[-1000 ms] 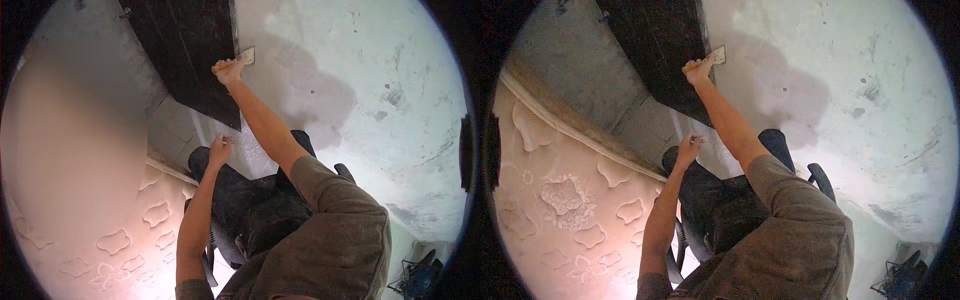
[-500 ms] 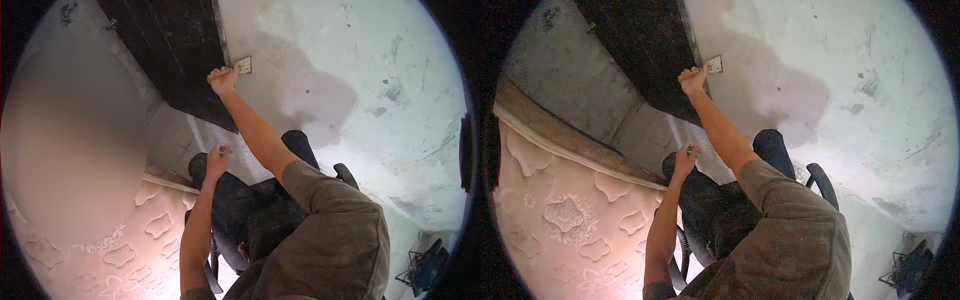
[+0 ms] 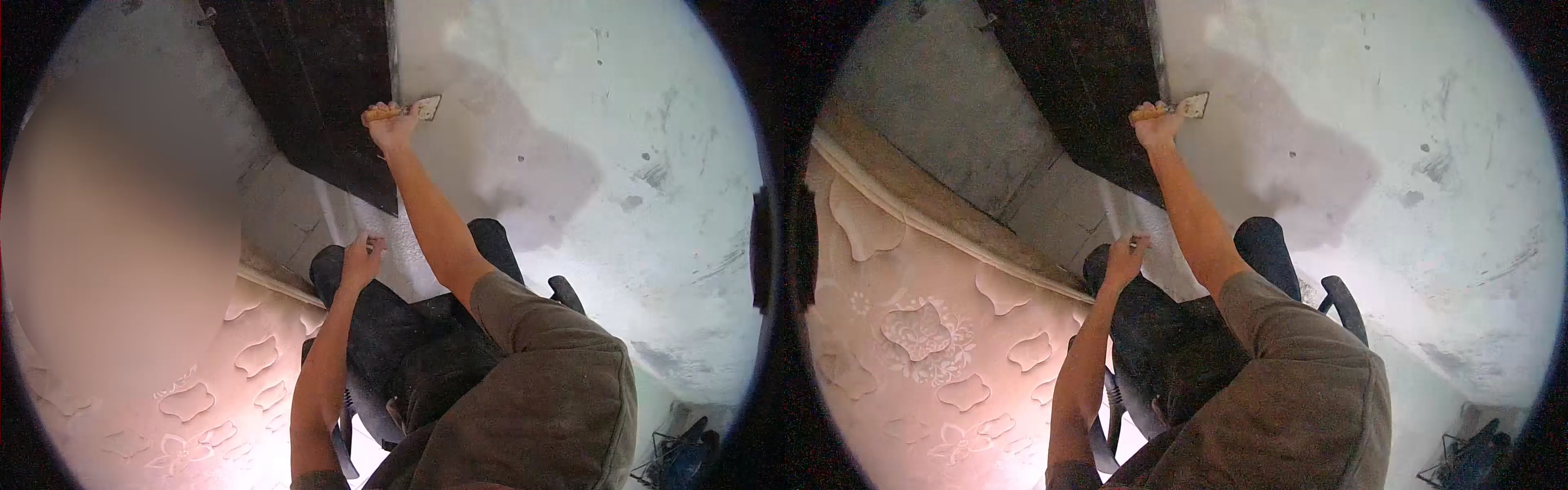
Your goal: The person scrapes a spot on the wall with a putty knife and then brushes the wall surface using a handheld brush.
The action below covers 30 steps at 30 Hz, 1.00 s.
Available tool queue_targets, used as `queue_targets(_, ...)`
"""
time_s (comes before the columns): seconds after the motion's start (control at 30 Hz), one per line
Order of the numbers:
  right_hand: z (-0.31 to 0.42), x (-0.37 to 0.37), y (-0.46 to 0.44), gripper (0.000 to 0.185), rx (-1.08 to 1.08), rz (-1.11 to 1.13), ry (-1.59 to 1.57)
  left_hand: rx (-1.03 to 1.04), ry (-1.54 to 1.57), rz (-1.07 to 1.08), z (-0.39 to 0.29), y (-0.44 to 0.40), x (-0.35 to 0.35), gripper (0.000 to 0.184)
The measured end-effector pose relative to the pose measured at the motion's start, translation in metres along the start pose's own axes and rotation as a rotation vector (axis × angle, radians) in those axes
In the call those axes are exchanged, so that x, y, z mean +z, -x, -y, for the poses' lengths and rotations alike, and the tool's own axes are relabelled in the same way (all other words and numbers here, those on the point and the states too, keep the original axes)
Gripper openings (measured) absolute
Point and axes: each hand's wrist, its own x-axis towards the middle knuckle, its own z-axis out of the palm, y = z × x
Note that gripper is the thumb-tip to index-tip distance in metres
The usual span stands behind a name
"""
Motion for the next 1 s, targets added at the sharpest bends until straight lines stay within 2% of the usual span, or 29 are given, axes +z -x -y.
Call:
queue_targets(0.07,-0.001,0.005,0.002,0.057,0.005,0.023,-0.021,0.043,-0.080,-0.008,0.005,-0.001,0.001,0.022)
queue_targets(0.2,-0.006,0.020,0.008,0.059,0.025,0.137,-0.127,0.022,-0.018,-0.004,0.005,-0.003,0.002,0.022)
queue_targets(0.3,-0.008,0.033,0.008,0.063,0.058,0.158,-0.282,-0.018,-0.013,0.008,0.001,0.000,0.000,0.022)
queue_targets(0.43,-0.005,0.034,-0.001,0.065,0.016,0.157,-0.300,0.053,-0.060,-0.028,0.012,-0.002,0.003,0.021)
queue_targets(0.53,-0.010,0.028,0.011,0.065,-0.024,0.141,-0.250,0.047,-0.006,-0.032,0.002,0.004,0.001,0.020)
queue_targets(0.6,-0.016,0.018,0.018,0.063,-0.042,0.050,-0.036,0.043,0.035,-0.035,-0.002,0.001,0.002,0.020)
queue_targets(0.63,-0.019,0.009,0.019,0.057,0.047,0.082,-0.060,0.027,-0.012,-0.014,-0.001,0.001,0.003,0.020)
queue_targets(0.67,-0.019,0.007,0.017,0.057,0.046,0.085,-0.056,0.012,-0.059,0.004,0.003,-0.001,0.005,0.020)
queue_targets(0.73,-0.019,-0.001,0.016,0.049,-0.014,0.077,0.222,0.023,-0.029,-0.002,0.013,-0.001,0.010,0.020)
queue_targets(0.9,-0.002,-0.008,0.015,0.033,0.031,0.139,0.275,0.057,-0.061,0.004,0.005,-0.001,0.006,0.021)
queue_targets(0.93,-0.001,-0.009,0.016,0.028,0.040,0.193,0.310,-0.008,-0.026,0.028,0.002,0.000,0.004,0.020)
queue_targets(1.0,-0.001,0.003,0.030,0.027,0.034,0.158,0.343,-0.074,0.009,0.054,-0.003,0.002,0.002,0.019)
